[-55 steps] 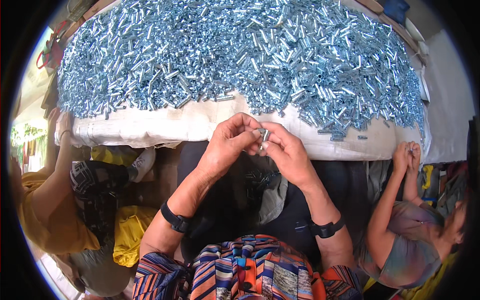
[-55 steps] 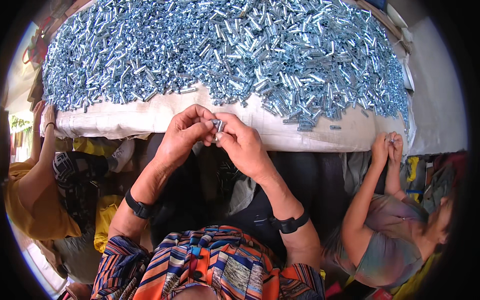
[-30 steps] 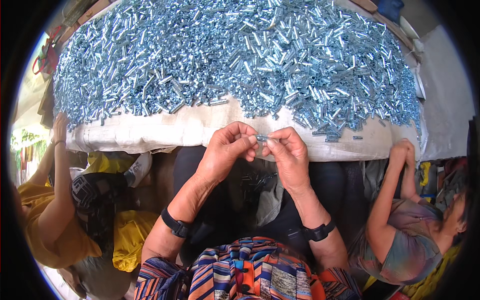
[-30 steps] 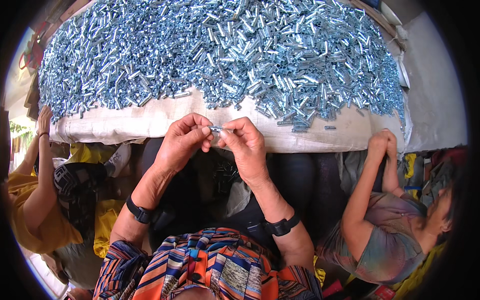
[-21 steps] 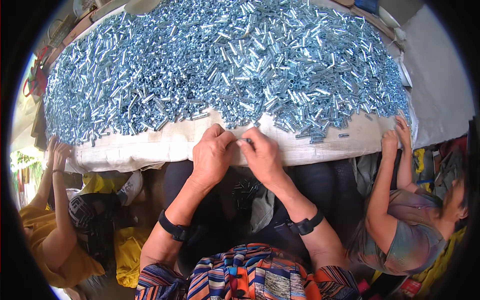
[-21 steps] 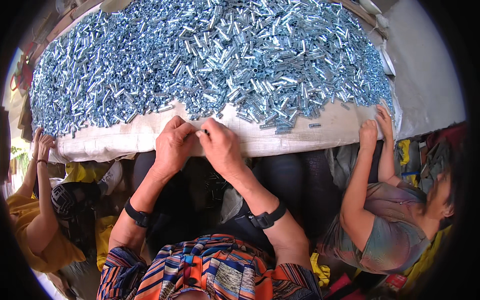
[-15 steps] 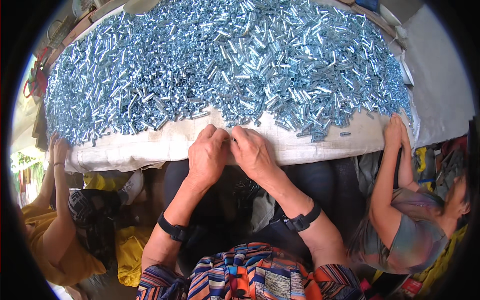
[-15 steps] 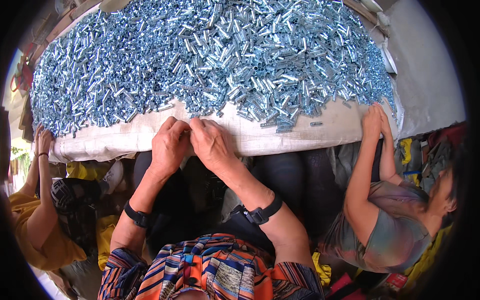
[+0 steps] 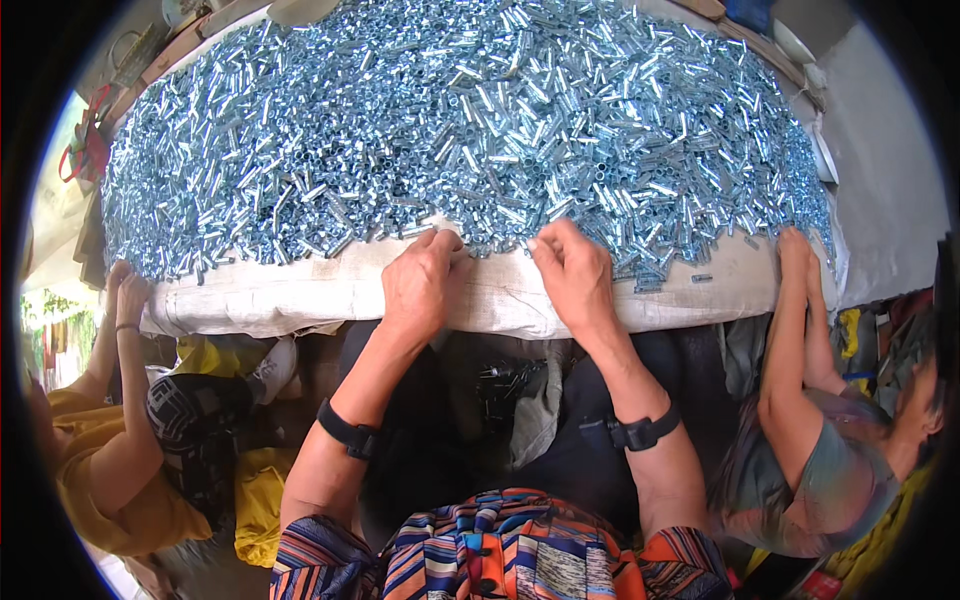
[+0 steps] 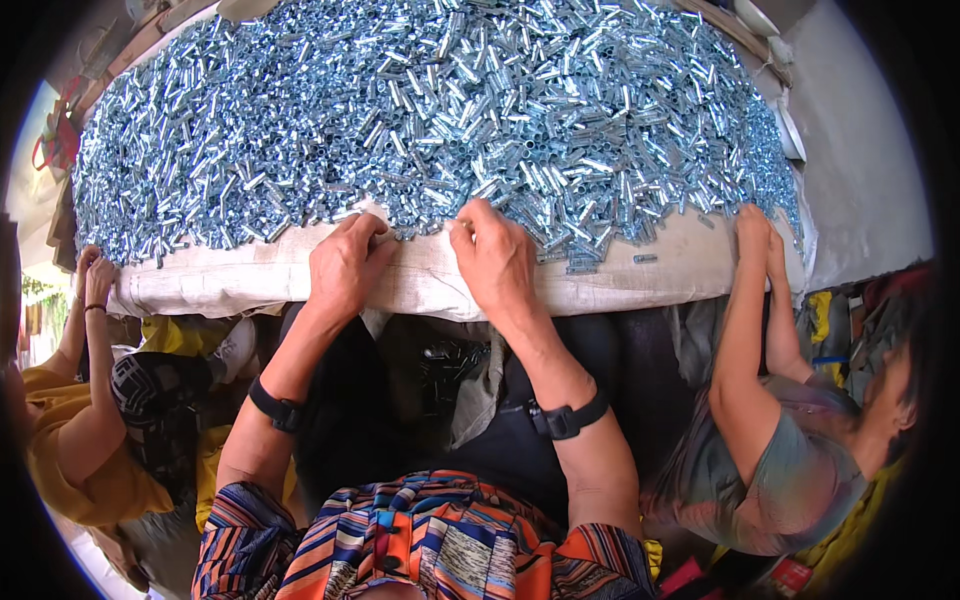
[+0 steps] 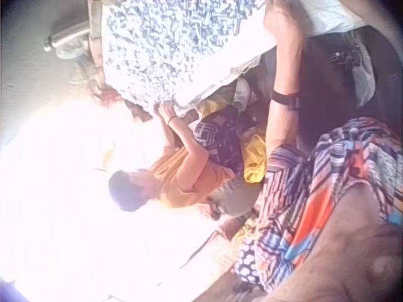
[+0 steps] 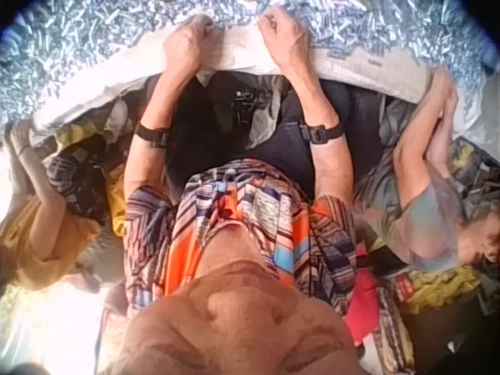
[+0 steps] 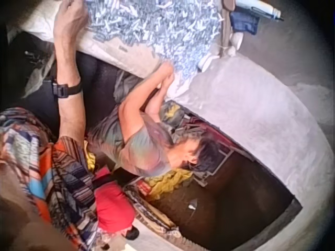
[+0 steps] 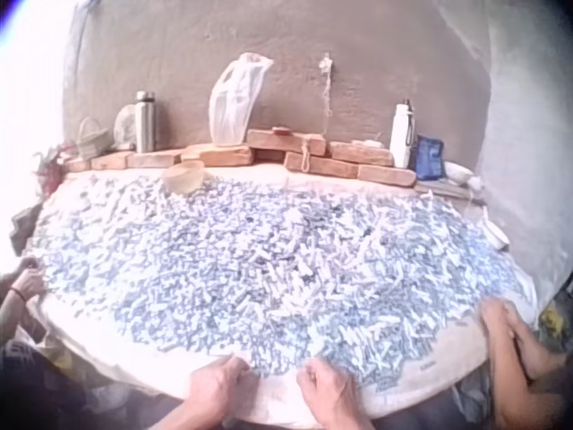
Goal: Sorting and inspecting small metal components on a shared work surface.
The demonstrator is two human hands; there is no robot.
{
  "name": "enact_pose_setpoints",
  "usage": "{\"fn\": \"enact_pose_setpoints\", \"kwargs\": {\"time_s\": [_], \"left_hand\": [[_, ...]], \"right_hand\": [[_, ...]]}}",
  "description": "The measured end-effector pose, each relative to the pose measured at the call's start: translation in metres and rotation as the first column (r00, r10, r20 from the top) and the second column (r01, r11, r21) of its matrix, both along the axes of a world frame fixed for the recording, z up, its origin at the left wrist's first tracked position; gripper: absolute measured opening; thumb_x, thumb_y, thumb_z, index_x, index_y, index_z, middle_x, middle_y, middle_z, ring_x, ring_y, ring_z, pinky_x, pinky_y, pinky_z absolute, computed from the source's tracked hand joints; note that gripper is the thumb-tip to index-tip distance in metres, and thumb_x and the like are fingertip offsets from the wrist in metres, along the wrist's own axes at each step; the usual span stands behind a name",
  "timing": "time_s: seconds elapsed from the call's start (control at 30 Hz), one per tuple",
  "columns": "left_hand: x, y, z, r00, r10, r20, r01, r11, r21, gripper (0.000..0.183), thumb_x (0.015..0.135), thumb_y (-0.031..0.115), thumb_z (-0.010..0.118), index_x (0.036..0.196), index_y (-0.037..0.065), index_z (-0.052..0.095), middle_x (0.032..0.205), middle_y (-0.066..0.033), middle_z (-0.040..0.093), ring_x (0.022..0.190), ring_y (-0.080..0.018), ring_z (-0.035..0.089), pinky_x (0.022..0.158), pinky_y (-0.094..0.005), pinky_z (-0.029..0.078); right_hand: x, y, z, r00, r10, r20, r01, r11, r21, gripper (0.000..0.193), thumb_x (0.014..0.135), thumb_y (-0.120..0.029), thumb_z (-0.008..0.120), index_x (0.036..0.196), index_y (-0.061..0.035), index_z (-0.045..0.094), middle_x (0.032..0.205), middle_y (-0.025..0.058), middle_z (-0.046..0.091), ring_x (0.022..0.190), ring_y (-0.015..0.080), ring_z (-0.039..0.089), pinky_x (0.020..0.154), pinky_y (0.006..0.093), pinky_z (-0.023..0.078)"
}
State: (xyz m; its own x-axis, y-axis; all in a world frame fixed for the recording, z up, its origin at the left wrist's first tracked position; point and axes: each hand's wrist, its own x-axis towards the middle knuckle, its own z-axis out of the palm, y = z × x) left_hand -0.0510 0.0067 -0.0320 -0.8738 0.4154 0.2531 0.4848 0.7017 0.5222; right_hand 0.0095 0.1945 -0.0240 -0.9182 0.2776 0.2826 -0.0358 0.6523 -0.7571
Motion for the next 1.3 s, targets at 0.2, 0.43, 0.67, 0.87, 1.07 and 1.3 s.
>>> {"fn": "enact_pose_setpoints", "kwargs": {"time_s": [0.2,0.43,0.67,0.87,1.07,1.3], "left_hand": [[-0.005,0.012,0.000,0.999,-0.039,-0.014,0.038,0.997,-0.071,0.021,0.078,0.021,0.071,0.091,0.008,0.061,0.086,-0.0091,0.064,0.077,-0.0307,0.064,0.065,-0.0412,0.050],[-0.007,0.004,-0.007,0.995,-0.047,-0.087,0.039,0.995,-0.092,0.018,0.078,0.021,0.070,0.085,0.007,0.062,0.083,-0.0098,0.061,0.076,-0.0311,0.063,0.066,-0.0417,0.050],[-0.008,0.005,0.002,0.997,-0.047,-0.058,0.039,0.991,-0.130,0.022,0.078,0.025,0.070,0.084,0.006,0.061,0.082,-0.0107,0.062,0.076,-0.0327,0.064,0.065,-0.0431,0.050],[0.008,-0.007,0.011,0.960,-0.192,0.206,0.139,0.960,0.245,0.017,0.084,0.015,0.066,0.093,0.001,0.061,0.082,-0.0103,0.065,0.067,-0.0210,0.063,0.063,-0.0321,0.051],[0.031,-0.008,0.019,0.622,-0.484,0.615,-0.125,0.714,0.689,0.017,0.094,0.011,0.054,0.103,-0.002,0.060,0.081,-0.0043,0.063,0.070,-0.0100,0.059,0.066,-0.0247,0.050],[0.036,-0.012,0.014,0.543,-0.498,0.676,-0.288,0.646,0.707,0.016,0.094,0.011,0.053,0.104,0.001,0.060,0.081,-0.0055,0.064,0.068,-0.0110,0.059,0.066,-0.0255,0.050]], "right_hand": [[-0.030,0.002,0.002,0.989,-0.132,0.072,0.084,0.883,0.461,0.027,0.080,-0.021,0.072,0.092,-0.0033,0.057,0.082,0.0171,0.065,0.076,0.0383,0.064,0.063,0.0477,0.047],[-0.022,0.007,0.001,0.985,-0.167,0.048,0.137,0.916,0.378,0.018,0.078,-0.011,0.068,0.089,-0.0017,0.057,0.077,0.0162,0.065,0.073,0.0354,0.064,0.063,0.0445,0.048],[0.025,0.000,0.009,0.991,-0.104,0.090,0.111,0.990,-0.083,0.012,0.079,-0.003,0.064,0.087,0.0000,0.056,0.074,0.0164,0.065,0.067,0.0260,0.065,0.060,0.0367,0.049],[0.039,-0.018,0.005,0.990,0.100,0.104,-0.013,0.778,-0.628,0.015,0.087,-0.003,0.062,0.100,-0.0006,0.055,0.080,0.0046,0.063,0.068,0.0086,0.059,0.060,0.0243,0.048],[0.042,-0.050,0.018,0.964,0.238,0.121,-0.185,0.922,-0.340,0.035,0.087,-0.005,0.060,0.121,-0.0041,0.052,0.077,0.0064,0.063,0.066,0.0086,0.060,0.060,0.0269,0.048],[0.049,-0.040,0.010,0.977,0.205,0.062,-0.087,0.645,-0.759,0.011,0.093,-0.008,0.058,0.101,-0.0016,0.055,0.076,0.0029,0.060,0.066,0.0080,0.059,0.061,0.0222,0.047]]}}
